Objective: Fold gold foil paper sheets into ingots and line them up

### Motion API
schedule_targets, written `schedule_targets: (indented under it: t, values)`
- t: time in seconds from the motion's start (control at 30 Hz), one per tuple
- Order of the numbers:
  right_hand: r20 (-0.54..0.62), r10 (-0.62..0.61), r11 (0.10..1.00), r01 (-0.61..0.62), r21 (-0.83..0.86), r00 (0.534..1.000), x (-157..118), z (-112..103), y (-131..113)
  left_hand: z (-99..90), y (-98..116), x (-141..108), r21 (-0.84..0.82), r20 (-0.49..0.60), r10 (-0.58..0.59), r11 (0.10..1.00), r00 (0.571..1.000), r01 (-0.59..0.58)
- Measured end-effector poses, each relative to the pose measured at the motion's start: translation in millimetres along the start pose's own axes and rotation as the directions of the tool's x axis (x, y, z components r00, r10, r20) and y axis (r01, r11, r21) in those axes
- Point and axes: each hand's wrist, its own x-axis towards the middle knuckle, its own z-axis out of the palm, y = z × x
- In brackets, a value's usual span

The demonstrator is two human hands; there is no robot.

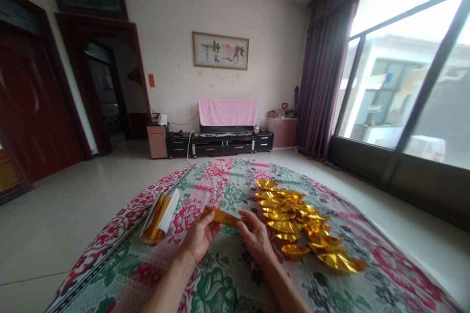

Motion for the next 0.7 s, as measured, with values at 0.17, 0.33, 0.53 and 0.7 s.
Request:
schedule_targets:
  t: [0.17, 0.33, 0.53, 0.7]
  values:
    - [0.043, 0.068, 0.982, -0.075, 0.171, 0.997, 2.2, 0.6, 2.4, -1.1, 0.0, 1.1, -0.016, -0.008, -0.007, 1.000, 1.000, 0.007]
    - [0.038, 0.061, 0.976, -0.068, 0.208, 0.997, 1.1, 0.1, -3.2, -3.8, -0.8, 2.6, -0.015, 0.010, -0.011, 1.000, 1.000, 0.011]
    - [-0.009, 0.050, 0.983, -0.048, 0.175, 0.999, -0.2, -0.1, -8.4, -3.6, 0.5, 1.5, 0.018, 0.011, 0.004, 1.000, 1.000, -0.005]
    - [-0.033, 0.027, 0.991, -0.022, 0.131, 0.999, -1.5, -0.3, -11.4, -4.8, 4.0, 2.3, 0.031, 0.008, 0.042, 0.999, 0.999, -0.042]
